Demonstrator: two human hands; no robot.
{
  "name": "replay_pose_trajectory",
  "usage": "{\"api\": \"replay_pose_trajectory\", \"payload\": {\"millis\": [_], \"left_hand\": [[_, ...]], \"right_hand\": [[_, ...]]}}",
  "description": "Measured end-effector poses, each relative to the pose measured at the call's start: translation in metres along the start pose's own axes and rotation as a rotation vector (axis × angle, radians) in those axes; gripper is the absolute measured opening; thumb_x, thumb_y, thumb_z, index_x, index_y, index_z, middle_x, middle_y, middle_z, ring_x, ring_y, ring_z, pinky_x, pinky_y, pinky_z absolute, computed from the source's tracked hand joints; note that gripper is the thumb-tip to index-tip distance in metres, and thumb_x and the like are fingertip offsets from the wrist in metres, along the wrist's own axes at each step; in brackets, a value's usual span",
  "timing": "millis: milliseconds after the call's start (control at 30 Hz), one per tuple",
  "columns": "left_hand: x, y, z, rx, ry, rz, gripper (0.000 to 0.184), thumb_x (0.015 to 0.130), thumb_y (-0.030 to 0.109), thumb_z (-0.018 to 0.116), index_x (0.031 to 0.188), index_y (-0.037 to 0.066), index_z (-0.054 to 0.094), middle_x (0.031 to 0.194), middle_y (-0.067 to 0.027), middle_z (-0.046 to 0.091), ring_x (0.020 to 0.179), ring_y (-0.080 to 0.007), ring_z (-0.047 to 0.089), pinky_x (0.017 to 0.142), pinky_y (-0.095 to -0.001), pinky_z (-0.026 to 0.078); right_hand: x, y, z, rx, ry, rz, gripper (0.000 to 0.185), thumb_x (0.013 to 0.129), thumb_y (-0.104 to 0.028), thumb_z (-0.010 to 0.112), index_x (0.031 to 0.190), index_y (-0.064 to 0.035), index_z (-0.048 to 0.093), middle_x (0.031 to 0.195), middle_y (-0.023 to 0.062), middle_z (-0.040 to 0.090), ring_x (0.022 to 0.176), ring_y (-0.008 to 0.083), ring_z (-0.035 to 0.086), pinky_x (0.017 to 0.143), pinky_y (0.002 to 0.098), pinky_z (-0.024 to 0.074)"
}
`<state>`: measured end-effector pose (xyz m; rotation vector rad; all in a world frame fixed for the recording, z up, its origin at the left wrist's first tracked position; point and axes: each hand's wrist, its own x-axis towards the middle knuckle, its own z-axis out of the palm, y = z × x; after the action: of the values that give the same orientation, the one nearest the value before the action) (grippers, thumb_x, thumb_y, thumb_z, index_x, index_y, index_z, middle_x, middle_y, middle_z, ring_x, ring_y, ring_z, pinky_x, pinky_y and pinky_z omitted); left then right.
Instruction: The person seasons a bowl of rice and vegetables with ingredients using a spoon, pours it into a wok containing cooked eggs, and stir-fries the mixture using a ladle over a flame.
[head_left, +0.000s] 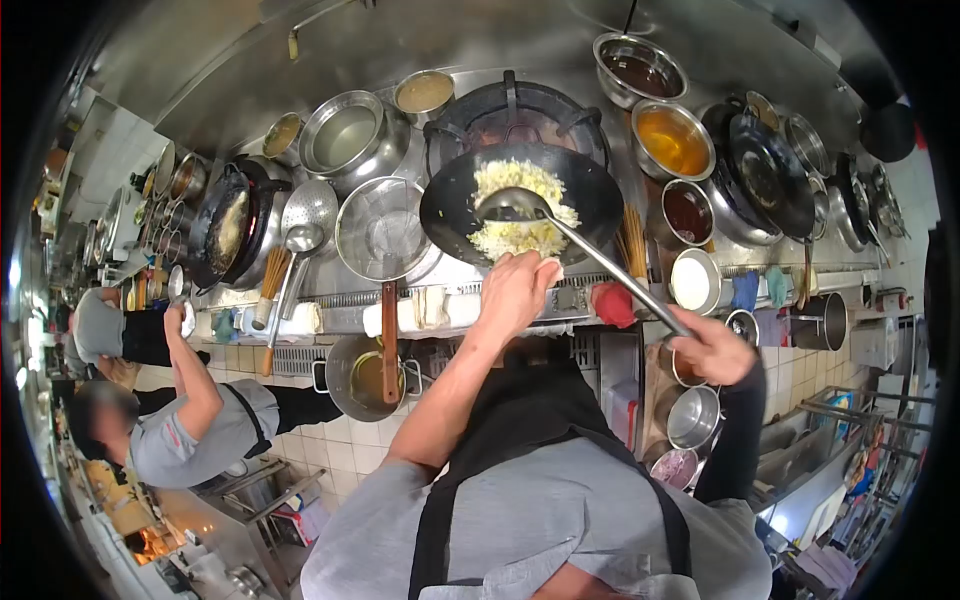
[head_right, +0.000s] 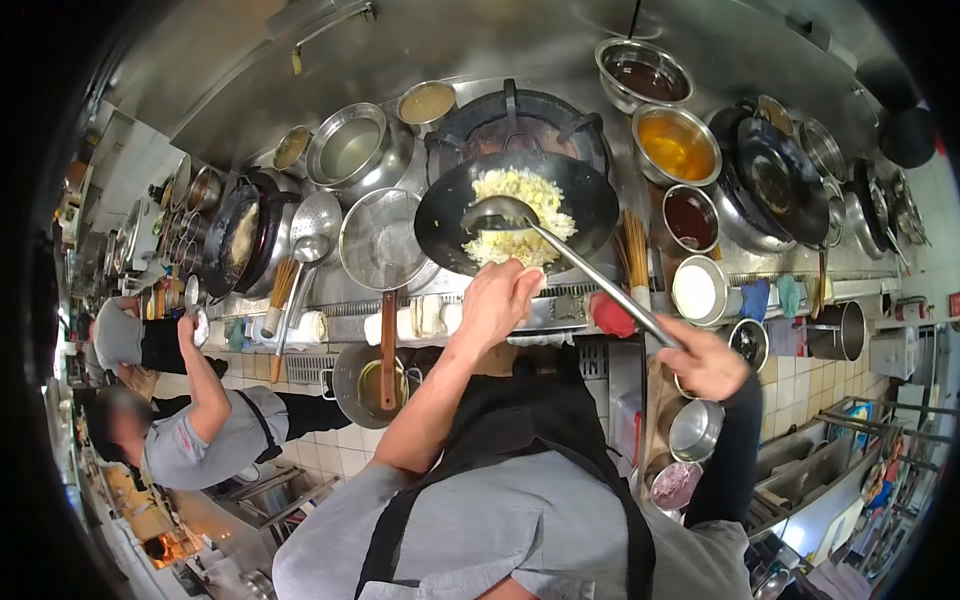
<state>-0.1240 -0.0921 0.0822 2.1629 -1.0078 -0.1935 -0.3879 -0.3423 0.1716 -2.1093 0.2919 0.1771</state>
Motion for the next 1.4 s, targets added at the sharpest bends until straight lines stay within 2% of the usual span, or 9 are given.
{"api": "replay_pose_trajectory", "payload": {"millis": [100,300,500,600,767,1033,1167,1267,1400], "left_hand": [[0.012,-0.015,0.023,-0.054,-0.079,-0.053,0.041,0.105,0.038,0.060,0.091,0.000,0.067,0.077,-0.0208,0.071,0.085,-0.0447,0.067,0.077,-0.0547,0.052],[-0.086,-0.077,0.112,0.128,-0.351,-0.088,0.036,0.106,0.036,0.057,0.106,0.001,0.065,0.103,-0.0320,0.068,0.101,-0.0481,0.067,0.084,-0.0591,0.054],[-0.047,0.023,-0.019,-0.019,-0.182,0.032,0.034,0.104,0.037,0.061,0.100,0.003,0.065,0.085,-0.0265,0.068,0.090,-0.0483,0.067,0.079,-0.0570,0.052],[0.003,-0.027,0.028,-0.020,-0.112,0.012,0.037,0.106,0.039,0.057,0.103,0.003,0.064,0.089,-0.0265,0.066,0.092,-0.0480,0.065,0.080,-0.0582,0.052],[-0.064,-0.078,0.101,0.084,-0.195,-0.023,0.037,0.106,0.038,0.055,0.112,0.002,0.064,0.089,-0.0258,0.071,0.094,-0.0463,0.067,0.087,-0.0564,0.054],[0.002,-0.064,0.047,0.002,-0.118,0.060,0.035,0.106,0.036,0.059,0.097,0.003,0.064,0.089,-0.0232,0.070,0.091,-0.0450,0.064,0.080,-0.0558,0.052],[0.037,-0.088,0.086,0.049,-0.109,0.032,0.038,0.107,0.039,0.056,0.101,0.002,0.065,0.092,-0.0243,0.072,0.096,-0.0455,0.065,0.085,-0.0557,0.052],[0.042,-0.087,0.088,0.047,-0.136,-0.013,0.039,0.108,0.040,0.054,0.104,0.002,0.066,0.096,-0.0254,0.073,0.099,-0.0457,0.066,0.089,-0.0556,0.052],[0.048,-0.101,0.102,0.070,-0.119,-0.069,0.042,0.107,0.043,0.057,0.105,0.003,0.067,0.101,-0.0250,0.072,0.105,-0.0459,0.064,0.091,-0.0556,0.053]], "right_hand": [[0.015,-0.028,-0.016,0.272,-0.173,0.629,0.050,0.106,-0.019,0.063,0.154,-0.0126,0.052,0.071,-0.0019,0.053,0.058,0.0058,0.051,0.049,0.0232,0.0359],[0.087,0.065,0.086,-0.191,0.285,0.030,0.051,0.097,-0.017,0.067,0.144,-0.0022,0.056,0.114,0.0322,0.070,0.111,0.0476,0.067,0.093,0.0465,0.0546],[0.016,-0.008,0.009,-0.075,-0.027,0.002,0.057,0.092,-0.010,0.070,0.146,-0.0023,0.056,0.116,0.0247,0.073,0.107,0.0385,0.072,0.092,0.0445,0.0549],[0.047,-0.035,-0.003,-0.149,-0.147,0.432,0.051,0.091,-0.011,0.071,0.140,-0.0015,0.060,0.112,0.0242,0.073,0.101,0.0372,0.073,0.087,0.0449,0.0556],[0.096,0.047,0.075,-0.237,0.304,0.083,0.053,0.091,-0.021,0.071,0.137,0.0012,0.061,0.102,0.0316,0.072,0.095,0.0479,0.071,0.085,0.0500,0.0562],[-0.033,-0.025,-0.007,-0.045,0.017,0.270,0.060,0.088,-0.007,0.073,0.145,0.0021,0.056,0.118,0.0251,0.072,0.106,0.0328,0.073,0.094,0.0389,0.0551],[0.076,0.060,0.036,-0.345,0.073,0.141,0.051,0.091,-0.017,0.070,0.137,0.0038,0.060,0.113,0.0326,0.071,0.110,0.0472,0.069,0.095,0.0489,0.0541],[0.158,0.110,0.077,0.408,0.198,0.352,0.047,0.099,-0.015,0.070,0.140,0.0010,0.054,0.084,0.0085,0.065,0.058,0.0139,0.055,0.053,0.0302,0.0484],[0.222,0.129,0.129,0.298,0.541,0.153,0.039,0.099,-0.015,0.064,0.134,-0.0003,0.054,0.083,0.0117,0.063,0.054,0.0186,0.059,0.044,0.0360,0.0457]]}}
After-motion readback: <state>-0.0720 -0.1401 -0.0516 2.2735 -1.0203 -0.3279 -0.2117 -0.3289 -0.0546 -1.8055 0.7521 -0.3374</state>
